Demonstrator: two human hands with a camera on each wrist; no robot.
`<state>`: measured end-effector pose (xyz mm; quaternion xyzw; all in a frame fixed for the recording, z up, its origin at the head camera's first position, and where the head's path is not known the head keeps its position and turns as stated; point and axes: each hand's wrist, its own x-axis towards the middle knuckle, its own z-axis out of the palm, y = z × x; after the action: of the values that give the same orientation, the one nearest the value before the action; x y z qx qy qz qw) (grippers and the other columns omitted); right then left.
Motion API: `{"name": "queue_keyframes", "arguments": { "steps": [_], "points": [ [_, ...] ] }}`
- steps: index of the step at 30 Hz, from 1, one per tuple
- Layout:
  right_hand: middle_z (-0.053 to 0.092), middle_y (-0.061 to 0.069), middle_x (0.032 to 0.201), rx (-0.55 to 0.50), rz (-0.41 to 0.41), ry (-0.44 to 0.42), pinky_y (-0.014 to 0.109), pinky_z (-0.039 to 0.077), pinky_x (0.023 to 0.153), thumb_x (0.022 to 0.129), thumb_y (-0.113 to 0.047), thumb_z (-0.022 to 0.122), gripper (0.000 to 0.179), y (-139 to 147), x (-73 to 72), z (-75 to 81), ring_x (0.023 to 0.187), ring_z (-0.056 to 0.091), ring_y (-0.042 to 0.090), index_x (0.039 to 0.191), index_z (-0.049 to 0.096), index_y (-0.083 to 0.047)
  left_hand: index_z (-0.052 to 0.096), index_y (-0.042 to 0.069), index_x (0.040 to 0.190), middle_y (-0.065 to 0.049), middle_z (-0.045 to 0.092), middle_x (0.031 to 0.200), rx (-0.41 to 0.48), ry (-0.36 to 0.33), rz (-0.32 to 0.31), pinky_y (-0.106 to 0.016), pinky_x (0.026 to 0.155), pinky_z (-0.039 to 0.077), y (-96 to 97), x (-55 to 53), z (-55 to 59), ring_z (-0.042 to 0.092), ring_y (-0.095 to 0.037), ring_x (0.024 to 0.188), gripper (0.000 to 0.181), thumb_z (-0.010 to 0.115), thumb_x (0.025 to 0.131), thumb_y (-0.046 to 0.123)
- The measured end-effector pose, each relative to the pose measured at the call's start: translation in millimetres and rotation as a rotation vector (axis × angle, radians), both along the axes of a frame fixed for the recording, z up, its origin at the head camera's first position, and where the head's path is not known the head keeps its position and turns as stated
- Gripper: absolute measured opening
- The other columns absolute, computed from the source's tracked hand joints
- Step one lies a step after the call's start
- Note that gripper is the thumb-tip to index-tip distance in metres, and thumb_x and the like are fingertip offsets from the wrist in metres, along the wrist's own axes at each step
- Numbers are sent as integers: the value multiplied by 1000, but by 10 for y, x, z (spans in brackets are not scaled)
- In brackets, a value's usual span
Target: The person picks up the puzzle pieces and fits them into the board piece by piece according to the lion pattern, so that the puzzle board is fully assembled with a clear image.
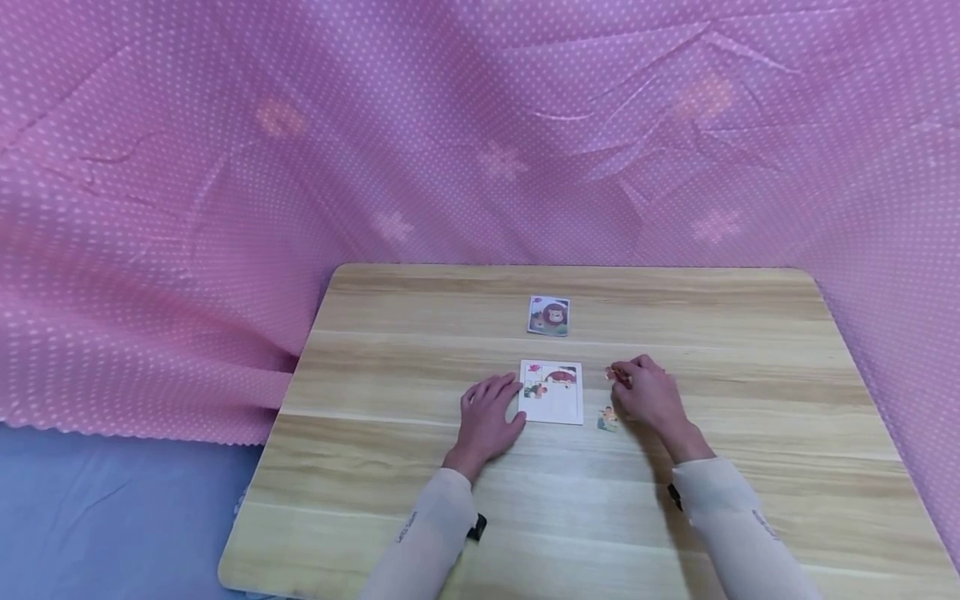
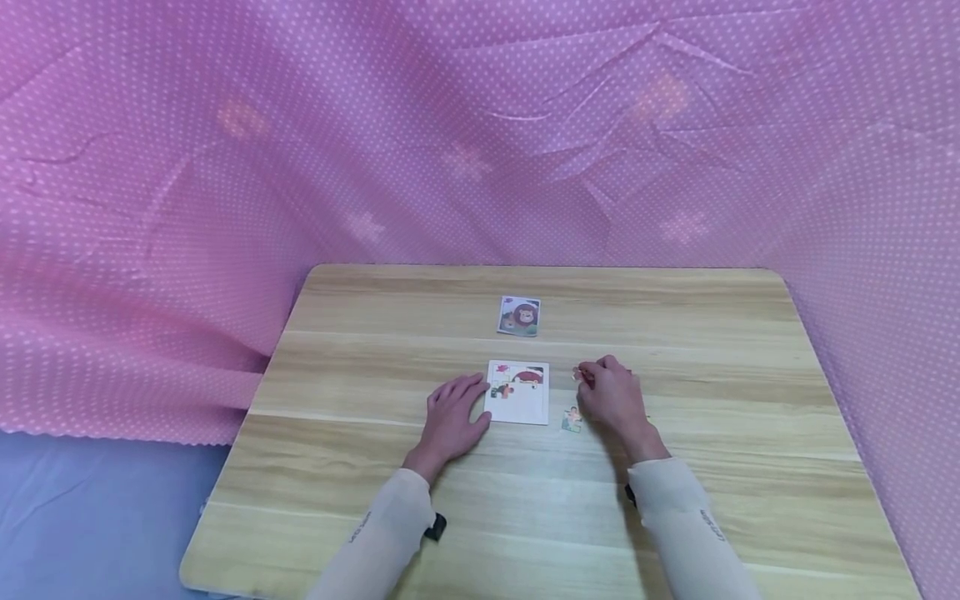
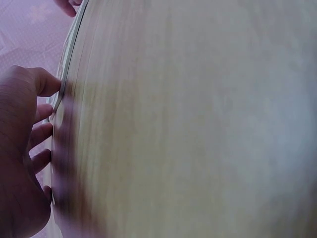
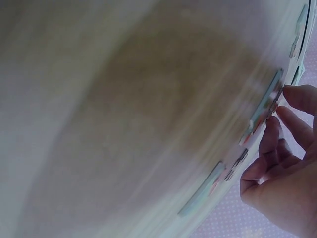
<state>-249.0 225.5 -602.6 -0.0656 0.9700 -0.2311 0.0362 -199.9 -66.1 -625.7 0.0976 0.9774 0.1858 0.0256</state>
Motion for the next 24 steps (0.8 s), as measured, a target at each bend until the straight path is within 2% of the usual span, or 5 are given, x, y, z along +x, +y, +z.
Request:
{"name": "queue_keyframes", "arguments": {
  "steps": [7,14,18,24],
  "points": [
    [58,20,112,-6,-16,-15,57,43,92,89,-21,64,44,-4,5,-56,101,57,36,129,59,-4,50,29,139,8,40,153,-1,11,-3,-52,111,23,-11,1,-57,33,-22,141,51,53,91,46],
    [62,11,99,27,-32,21,45,44,76,88,-30,69,41,39,44,-65,85,59,28,126,62,-15,49,30,140,9,38,153,-18,-5,14,-52,112,23,11,35,-77,31,-20,142,52,52,91,47],
    [68,8,90,24,-32,38,37,43,67,89,-27,69,36,76,56,-68,77,59,24,123,64,-17,49,30,140,10,38,154,-16,-6,14,-51,113,22,33,71,-79,31,-19,142,52,52,91,47],
    [72,9,90,-63,-35,31,33,45,61,94,-22,61,30,87,106,-35,74,62,22,123,65,-16,50,30,140,10,38,154,-23,-6,25,-51,113,22,60,124,-75,31,-20,142,51,52,91,47]
  ]
}}
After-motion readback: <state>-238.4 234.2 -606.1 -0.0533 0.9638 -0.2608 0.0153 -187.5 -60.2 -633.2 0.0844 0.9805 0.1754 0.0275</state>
